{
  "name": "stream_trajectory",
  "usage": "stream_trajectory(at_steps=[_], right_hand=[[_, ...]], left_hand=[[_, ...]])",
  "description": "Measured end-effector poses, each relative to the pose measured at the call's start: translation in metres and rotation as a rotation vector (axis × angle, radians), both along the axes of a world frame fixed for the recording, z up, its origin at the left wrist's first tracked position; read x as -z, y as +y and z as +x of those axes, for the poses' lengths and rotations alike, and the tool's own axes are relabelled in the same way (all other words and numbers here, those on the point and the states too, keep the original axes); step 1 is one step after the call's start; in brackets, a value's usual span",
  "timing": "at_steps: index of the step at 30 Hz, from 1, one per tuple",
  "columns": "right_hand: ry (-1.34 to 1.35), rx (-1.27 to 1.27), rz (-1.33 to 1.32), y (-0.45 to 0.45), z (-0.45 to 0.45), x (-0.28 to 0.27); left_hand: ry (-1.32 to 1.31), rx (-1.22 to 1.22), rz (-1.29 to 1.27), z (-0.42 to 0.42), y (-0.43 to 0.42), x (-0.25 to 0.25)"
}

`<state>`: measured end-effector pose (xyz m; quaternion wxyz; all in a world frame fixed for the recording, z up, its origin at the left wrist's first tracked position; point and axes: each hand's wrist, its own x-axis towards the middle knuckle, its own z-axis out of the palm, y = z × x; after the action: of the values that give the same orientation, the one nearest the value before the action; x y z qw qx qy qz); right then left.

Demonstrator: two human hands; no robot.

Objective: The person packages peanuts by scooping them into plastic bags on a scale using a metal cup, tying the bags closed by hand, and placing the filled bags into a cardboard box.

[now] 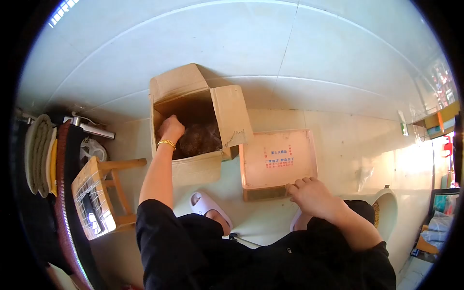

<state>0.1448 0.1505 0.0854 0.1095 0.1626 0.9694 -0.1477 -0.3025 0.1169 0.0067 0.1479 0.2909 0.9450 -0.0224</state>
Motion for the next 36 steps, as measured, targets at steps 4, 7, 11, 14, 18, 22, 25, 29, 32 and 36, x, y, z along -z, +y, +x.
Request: stream_trajectory(at_steps=[4, 7, 11, 14, 18, 22, 25, 29, 32, 36], right_hand=[[0.008, -0.002, 0.003, -0.001, 0.002, -0.004], [-0.122, -0.008, 0.024, -0.004, 0.003, -0.008], [-0.103, -0.026, 0.029, -0.004, 0.01, 0.004], [-0.097, 0.021, 0.01, -0.003, 0.008, 0.001], [-0.117, 0.122, -0.023, -0.002, 0.002, 0.007], [-0.172, 0.168, -0.064, 0.001, 0.005, 0.009], [-0.222, 0.198, -0.067, 0.008, 0.013, 0.016], [-0.3, 0.312, -0.062, 0.023, 0.021, 0.012], [-0.128, 0.331, -0.08, 0.043, 0.042, -0.005], [0.029, 0.541, -0.086, 0.054, 0.076, -0.08]], left_hand=[[0.123, 0.231, 0.185, 0.017, -0.013, -0.037], [0.125, 0.375, 0.022, 0.054, -0.031, -0.093], [0.198, 0.735, 0.084, 0.143, -0.077, -0.133], [0.115, 0.942, 0.192, 0.221, -0.113, -0.15], [-0.025, 0.992, 0.286, 0.274, -0.127, -0.127], [-0.104, 0.98, 0.211, 0.272, -0.124, -0.082], [-0.101, 1.043, 0.203, 0.271, -0.113, -0.073], [-0.107, 1.058, 0.351, 0.272, -0.101, -0.062], [-0.088, 1.041, 0.237, 0.27, -0.095, -0.052], [-0.077, 1.039, 0.114, 0.265, -0.094, -0.05]])
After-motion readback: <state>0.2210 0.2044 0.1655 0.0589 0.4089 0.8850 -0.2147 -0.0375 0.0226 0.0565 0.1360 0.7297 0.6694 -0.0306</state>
